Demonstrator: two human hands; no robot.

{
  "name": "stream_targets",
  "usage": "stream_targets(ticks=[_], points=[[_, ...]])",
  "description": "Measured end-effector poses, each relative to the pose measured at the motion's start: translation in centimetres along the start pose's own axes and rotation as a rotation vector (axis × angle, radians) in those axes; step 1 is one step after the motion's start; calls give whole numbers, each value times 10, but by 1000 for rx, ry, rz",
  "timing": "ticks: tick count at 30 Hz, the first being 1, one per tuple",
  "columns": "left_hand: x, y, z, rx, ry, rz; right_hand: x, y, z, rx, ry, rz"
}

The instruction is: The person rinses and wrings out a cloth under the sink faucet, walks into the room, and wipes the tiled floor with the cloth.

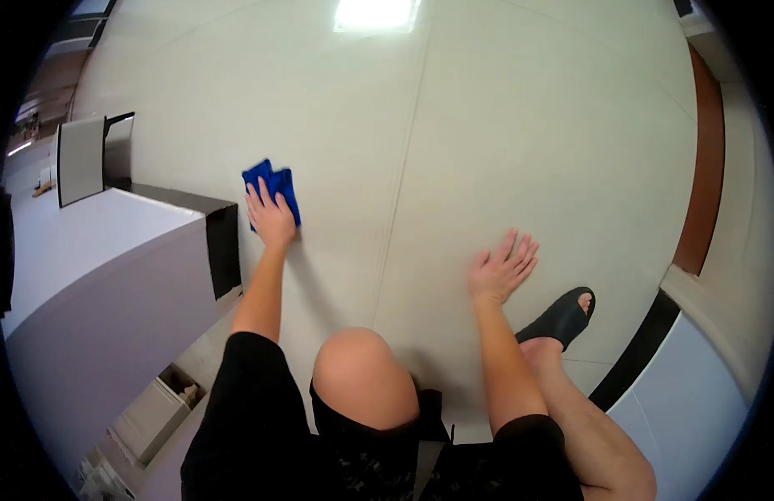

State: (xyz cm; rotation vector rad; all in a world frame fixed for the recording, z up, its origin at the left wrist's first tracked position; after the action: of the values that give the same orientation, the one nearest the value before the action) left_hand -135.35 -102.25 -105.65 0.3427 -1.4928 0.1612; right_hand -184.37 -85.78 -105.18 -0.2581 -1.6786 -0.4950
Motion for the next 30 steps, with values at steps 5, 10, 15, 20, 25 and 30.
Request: stream_targets(ticks=[5,10,15,20,25,30], points=[[-17,108,-7,125,38,-47,1,4,-4,1,29,51],[-29,202,107,-213,94,-240,-4,6,-3,26,23,85],[-20,189,76,-476,111,-269,0,6,-2,36,22,83],[-12,122,-96,144,5,-115,-9,5,5,21,11,73],[-21,173,-31,124,80,-54,-9,9,4,9,37,82],[-30,251,66,-251,107,-240,-26,2,17,45,0,59]])
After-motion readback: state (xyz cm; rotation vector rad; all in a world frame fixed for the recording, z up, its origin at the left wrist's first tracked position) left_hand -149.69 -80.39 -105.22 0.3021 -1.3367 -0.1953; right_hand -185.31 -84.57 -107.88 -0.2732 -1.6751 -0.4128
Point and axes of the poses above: each hand's wrist, its own y-axis away from the middle knuckle, its own x-axis out of the back of the hand, z = x × y, the point moved 7 cm from there along -y, towards the middle knuckle, and after that the axes turned 9 degrees about -z, right-handed, at the moved point
